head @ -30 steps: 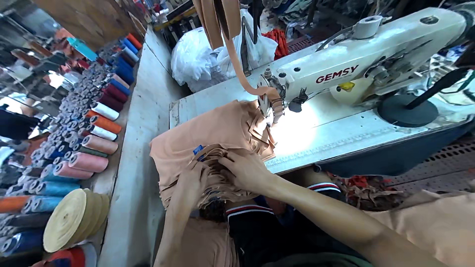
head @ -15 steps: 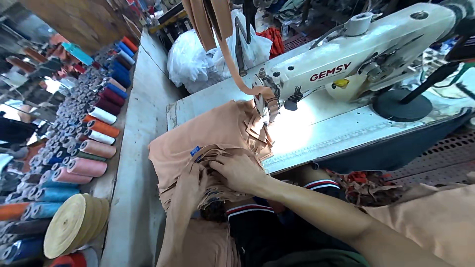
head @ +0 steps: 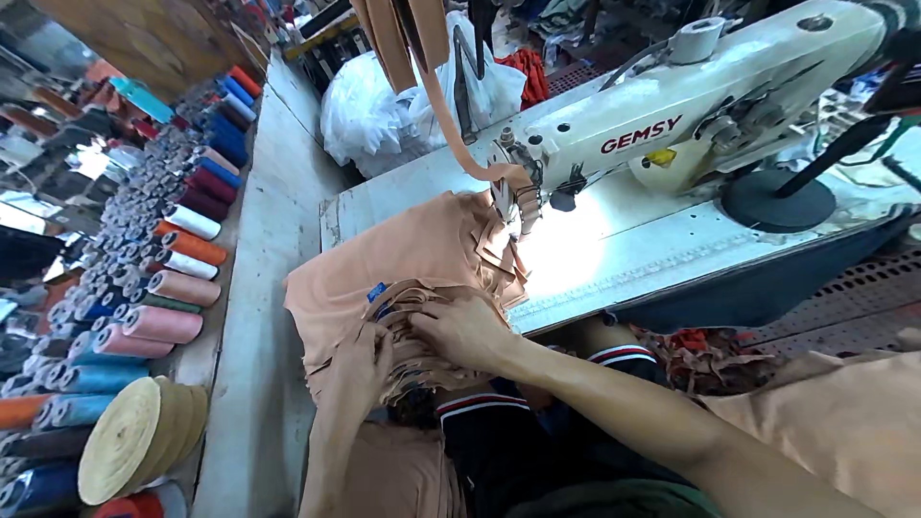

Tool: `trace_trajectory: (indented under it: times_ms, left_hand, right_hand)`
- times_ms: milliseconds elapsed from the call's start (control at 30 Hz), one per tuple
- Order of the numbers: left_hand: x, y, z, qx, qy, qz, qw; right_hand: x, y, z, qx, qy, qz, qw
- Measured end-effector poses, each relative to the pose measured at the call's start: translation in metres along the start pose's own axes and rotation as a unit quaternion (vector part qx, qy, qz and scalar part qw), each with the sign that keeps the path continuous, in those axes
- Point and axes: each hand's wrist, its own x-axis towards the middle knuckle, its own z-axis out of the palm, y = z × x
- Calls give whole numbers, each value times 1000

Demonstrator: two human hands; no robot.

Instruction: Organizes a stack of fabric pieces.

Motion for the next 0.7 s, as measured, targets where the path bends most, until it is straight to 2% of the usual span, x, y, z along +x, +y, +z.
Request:
trace_trajectory:
  times_ms: [167,367,533,700]
  left_hand:
    - [7,9,-5,1,-78,-63,995]
    - [23,24,-6,38,-152,-96,983]
    - [2,9,-1,0,-52,-40,998]
    - [-17,4,5,-7,40,-8,999]
  right_hand:
    - [-9,6,4,-13,37,21,999]
    - [-11,5,0,-10,20,26,999]
    - [-11,1,-4,-7,15,15,1000]
    - [0,-19,-17,44,-95,15,994]
